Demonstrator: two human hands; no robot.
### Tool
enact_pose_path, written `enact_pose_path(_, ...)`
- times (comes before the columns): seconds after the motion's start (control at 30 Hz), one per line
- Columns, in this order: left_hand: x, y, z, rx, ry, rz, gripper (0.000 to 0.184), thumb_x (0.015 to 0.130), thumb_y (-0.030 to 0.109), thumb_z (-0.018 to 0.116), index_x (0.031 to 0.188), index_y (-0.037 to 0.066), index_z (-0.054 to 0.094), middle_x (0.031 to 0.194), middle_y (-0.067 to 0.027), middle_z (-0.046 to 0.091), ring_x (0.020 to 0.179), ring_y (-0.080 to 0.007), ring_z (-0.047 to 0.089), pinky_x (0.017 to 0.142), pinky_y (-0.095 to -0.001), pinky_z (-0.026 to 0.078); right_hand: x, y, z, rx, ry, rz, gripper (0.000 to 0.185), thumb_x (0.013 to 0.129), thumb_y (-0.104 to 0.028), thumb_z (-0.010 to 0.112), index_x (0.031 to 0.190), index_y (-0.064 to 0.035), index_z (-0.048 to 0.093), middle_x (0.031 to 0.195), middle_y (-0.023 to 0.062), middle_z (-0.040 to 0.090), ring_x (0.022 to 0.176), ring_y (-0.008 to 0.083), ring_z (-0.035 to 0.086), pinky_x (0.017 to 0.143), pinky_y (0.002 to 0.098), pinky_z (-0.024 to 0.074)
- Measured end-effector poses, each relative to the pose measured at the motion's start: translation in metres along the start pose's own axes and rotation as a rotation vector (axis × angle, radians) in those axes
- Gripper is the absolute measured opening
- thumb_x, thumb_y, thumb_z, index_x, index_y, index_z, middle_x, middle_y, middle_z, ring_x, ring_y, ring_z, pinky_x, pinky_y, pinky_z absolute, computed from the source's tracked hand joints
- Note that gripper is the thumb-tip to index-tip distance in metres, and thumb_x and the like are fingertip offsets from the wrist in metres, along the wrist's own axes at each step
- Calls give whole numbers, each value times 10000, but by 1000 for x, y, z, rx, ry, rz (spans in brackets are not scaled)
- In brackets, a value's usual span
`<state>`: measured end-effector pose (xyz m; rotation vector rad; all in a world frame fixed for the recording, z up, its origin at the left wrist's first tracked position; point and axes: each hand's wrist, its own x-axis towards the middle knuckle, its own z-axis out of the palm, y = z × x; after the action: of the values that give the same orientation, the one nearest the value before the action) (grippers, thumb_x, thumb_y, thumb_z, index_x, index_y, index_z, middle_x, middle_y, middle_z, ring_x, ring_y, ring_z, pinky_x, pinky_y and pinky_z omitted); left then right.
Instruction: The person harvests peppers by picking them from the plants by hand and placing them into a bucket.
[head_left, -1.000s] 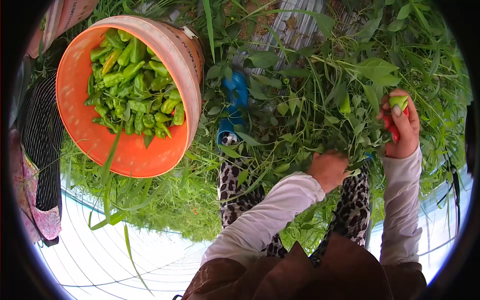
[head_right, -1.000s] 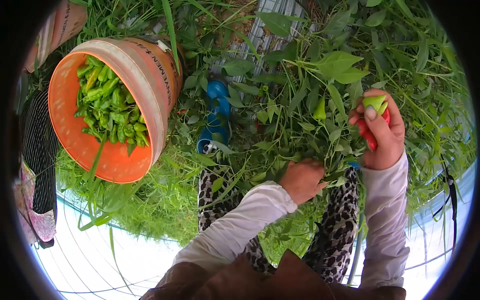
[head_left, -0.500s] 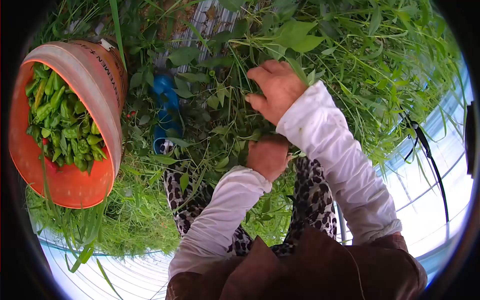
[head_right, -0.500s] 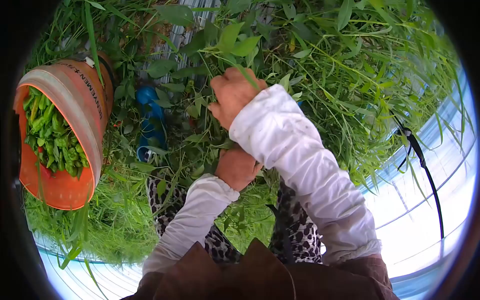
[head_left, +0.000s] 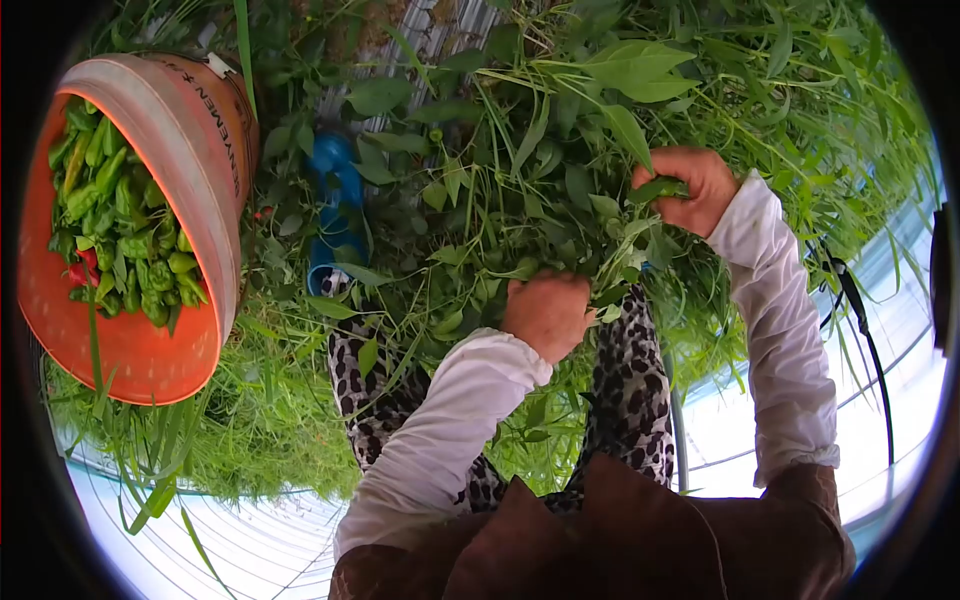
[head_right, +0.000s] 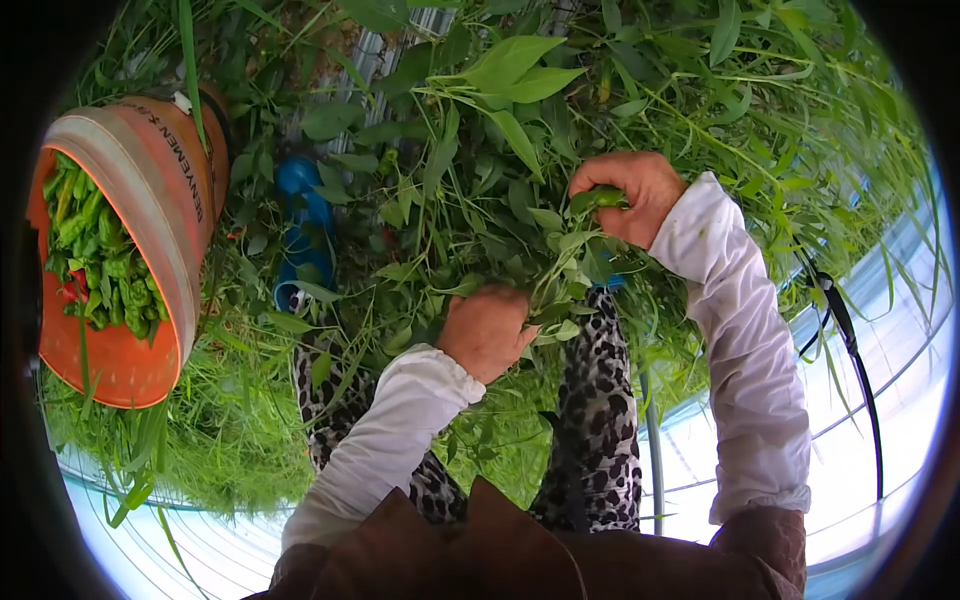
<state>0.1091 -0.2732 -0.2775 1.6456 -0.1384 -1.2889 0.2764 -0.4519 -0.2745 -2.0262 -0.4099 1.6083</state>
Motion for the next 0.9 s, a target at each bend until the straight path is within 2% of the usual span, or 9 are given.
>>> enact_pose_path(0.13,-1,1,3,48,-7,4,281,737,280,604,866,35,556,886,-103,547,875,-274,524,689,-471,404,-9,26,3,-597,423,164,245,626,-20,604,861,-80,577,824,102,590,775,310,573,687,353,468)
enact_pose_path(0.2,-1,1,6,31,-76,-26,266,740,281,600,869,52,566,867,-85,555,879,-265,526,682,-472,402,-8,19,-3,-486,538,148,195,660,-32,590,851,-70,572,766,104,583,718,274,583,643,329,467)
enact_pose_path(0.27,-1,-1,15,69,-72,-37,248,723,277,614,868,78,592,856,-56,571,875,-243,530,684,-463,403,-3,-32,-7,-103,374,213,175,688,-27,569,860,-56,569,698,99,569,652,224,580,600,298,454)
enact_pose_path(0.33,-3,4,22,104,-79,-43,234,706,273,628,867,104,618,845,-26,587,871,-221,534,687,-454,403,19,-73,21,270,168,-64,158,700,-25,554,857,-38,566,643,92,546,601,186,564,573,279,439)
enact_pose_path(0.4,-4,12,23,218,-275,-57,368,699,294,645,994,87,571,992,-64,572,954,-229,521,773,-492,391,61,-96,61,315,37,-204,169,748,-37,491,902,-9,554,769,83,559,730,173,555,655,277,441)
enact_pose_path(0.43,-7,-2,61,288,-33,61,516,728,351,622,1152,94,480,1163,-100,502,1068,-253,471,890,-485,338,92,-94,87,222,108,-278,175,746,-41,495,902,-19,571,773,107,570,721,218,573,658,302,457)
enact_pose_path(0.5,-9,-2,60,145,-86,29,525,735,364,602,1167,99,465,1178,-97,490,1079,-256,460,899,-486,328,164,-74,147,112,356,-14,153,715,-129,554,842,-82,626,827,131,611,787,310,587,726,362,475)
enact_pose_path(0.6,-15,2,53,15,-115,9,539,745,383,572,1190,107,443,1200,-94,472,1096,-260,444,913,-486,313,253,-26,182,-329,-204,534,201,744,-161,582,923,-79,623,929,96,628,804,290,597,738,346,473)
enact_pose_path(0.9,-22,-4,53,-163,-138,-4,583,775,441,482,1256,129,376,1265,-85,418,1146,-273,396,953,-489,269,254,0,204,52,-253,557,318,729,-159,616,1037,-80,592,941,92,624,646,198,582,629,308,481)
